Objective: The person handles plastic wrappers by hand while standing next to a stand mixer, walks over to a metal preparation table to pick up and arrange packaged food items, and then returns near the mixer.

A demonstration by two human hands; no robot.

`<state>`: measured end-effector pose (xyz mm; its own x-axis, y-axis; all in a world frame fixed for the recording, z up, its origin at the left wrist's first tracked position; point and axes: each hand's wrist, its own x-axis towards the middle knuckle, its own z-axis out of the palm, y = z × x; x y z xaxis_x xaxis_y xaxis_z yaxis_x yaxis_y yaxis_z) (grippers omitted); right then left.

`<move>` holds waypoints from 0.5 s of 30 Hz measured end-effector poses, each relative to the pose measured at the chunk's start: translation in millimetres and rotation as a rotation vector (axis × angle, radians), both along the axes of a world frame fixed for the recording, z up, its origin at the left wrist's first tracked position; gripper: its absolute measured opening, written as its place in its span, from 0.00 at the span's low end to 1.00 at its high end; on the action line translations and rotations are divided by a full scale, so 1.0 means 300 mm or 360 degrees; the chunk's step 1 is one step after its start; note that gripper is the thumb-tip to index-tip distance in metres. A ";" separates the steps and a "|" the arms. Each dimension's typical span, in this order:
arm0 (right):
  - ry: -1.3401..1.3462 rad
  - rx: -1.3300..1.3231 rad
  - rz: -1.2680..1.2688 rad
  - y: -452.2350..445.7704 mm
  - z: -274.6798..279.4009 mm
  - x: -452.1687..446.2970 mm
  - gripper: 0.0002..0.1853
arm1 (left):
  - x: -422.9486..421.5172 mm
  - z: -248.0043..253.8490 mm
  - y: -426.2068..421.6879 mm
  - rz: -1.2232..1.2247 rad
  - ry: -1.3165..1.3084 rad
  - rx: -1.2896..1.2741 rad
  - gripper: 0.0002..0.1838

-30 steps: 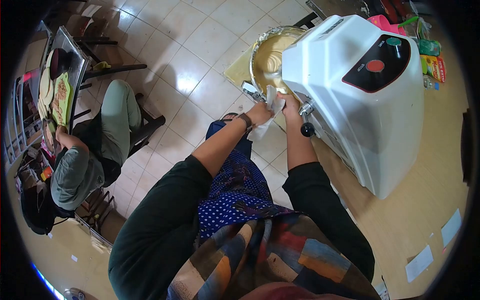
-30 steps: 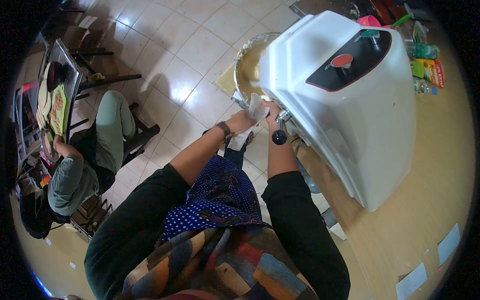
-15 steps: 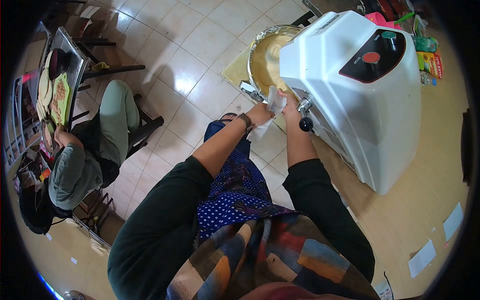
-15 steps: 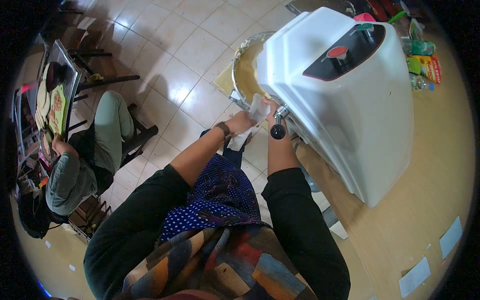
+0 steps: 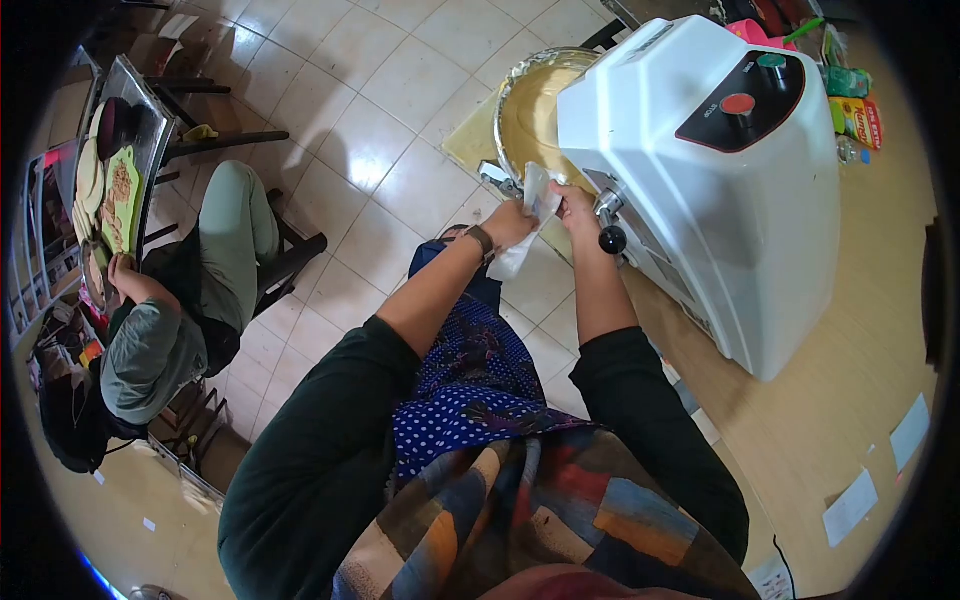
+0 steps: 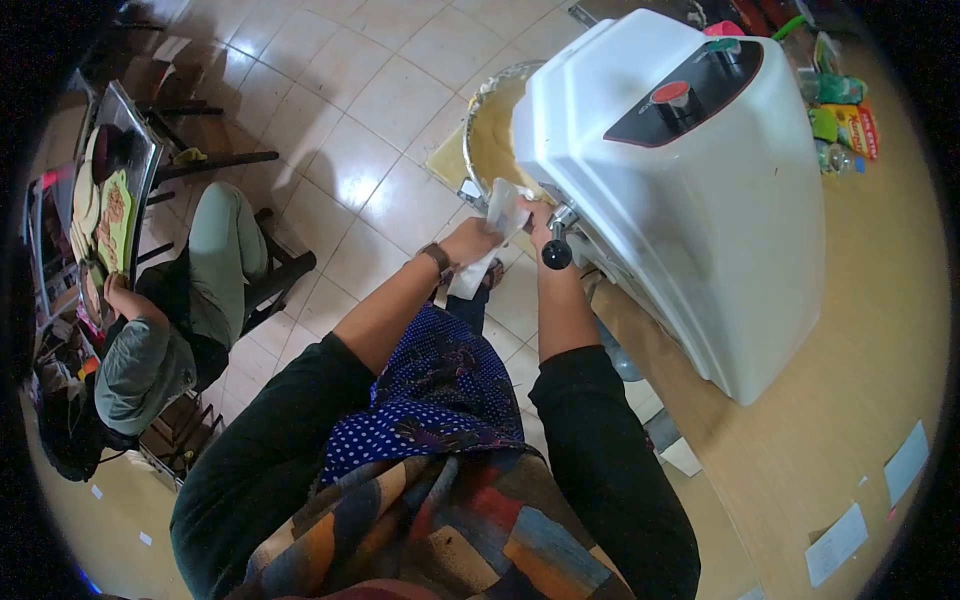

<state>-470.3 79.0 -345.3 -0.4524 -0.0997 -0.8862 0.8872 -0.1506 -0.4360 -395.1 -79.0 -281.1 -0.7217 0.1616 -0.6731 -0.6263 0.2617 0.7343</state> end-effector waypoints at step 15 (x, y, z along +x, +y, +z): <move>0.1504 0.2340 0.2113 0.232 -0.219 0.086 0.17 | 0.333 0.072 -0.244 0.0079 -0.0476 0.0256 0.11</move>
<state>-444.5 148.6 -411.1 -0.9325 -0.2836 -0.2237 -0.3146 0.9419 0.1175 -295.2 -152.1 -259.4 -0.5060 0.2523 -0.8248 -0.8291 0.1214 0.5457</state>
